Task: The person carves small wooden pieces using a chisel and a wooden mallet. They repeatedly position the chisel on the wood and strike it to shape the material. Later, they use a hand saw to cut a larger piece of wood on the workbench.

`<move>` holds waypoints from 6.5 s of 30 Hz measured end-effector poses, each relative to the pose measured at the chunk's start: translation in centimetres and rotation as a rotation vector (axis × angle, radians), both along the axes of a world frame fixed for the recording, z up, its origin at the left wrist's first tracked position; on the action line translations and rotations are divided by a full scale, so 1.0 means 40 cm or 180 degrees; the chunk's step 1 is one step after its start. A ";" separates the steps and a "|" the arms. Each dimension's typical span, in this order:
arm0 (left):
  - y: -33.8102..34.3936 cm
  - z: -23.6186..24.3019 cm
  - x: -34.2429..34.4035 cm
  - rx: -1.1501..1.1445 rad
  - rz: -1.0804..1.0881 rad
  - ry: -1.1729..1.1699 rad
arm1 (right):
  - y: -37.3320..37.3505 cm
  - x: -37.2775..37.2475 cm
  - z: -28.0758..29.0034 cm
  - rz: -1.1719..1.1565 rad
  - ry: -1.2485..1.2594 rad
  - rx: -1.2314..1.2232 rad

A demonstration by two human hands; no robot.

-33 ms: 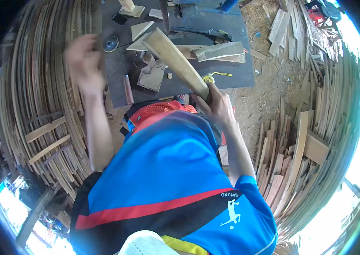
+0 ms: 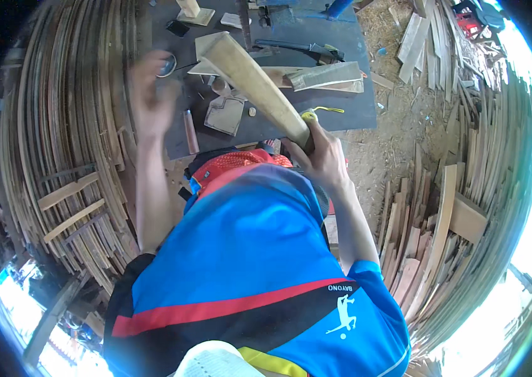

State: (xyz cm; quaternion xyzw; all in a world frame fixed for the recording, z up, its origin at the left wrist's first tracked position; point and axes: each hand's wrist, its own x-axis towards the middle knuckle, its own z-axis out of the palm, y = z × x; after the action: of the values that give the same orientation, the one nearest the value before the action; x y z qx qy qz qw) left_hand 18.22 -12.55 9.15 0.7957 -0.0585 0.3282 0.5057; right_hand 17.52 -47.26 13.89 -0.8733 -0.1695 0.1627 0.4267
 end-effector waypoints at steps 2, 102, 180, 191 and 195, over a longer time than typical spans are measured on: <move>-0.069 -0.074 0.003 -0.0398 -0.0410 0.1749 | 0.018 0.002 0.027 0.0078 -0.0442 0.0373; 0.067 -0.285 0.225 0.1016 -0.2363 0.1952 | 0.717 -0.062 -0.715 -0.3445 0.0338 0.1889; -0.065 -0.236 0.341 0.1769 -0.5335 0.0228 | 1.650 -0.810 -0.577 -0.6382 0.4156 0.1799; -0.036 -0.345 0.343 0.1170 -0.5390 0.0154 | 1.058 -0.655 -0.342 -0.6217 0.1026 0.1071; -0.013 -0.229 0.309 0.1534 -0.4979 0.1164 | 0.803 -0.506 -0.455 -0.5540 0.0510 0.0382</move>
State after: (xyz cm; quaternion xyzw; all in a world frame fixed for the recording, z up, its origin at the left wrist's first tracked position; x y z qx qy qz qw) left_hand 30.58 -13.08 -0.02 0.6527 -0.5792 -0.2729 0.4051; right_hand -2.72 -15.12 -4.31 -0.6545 0.5794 -0.1690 0.4553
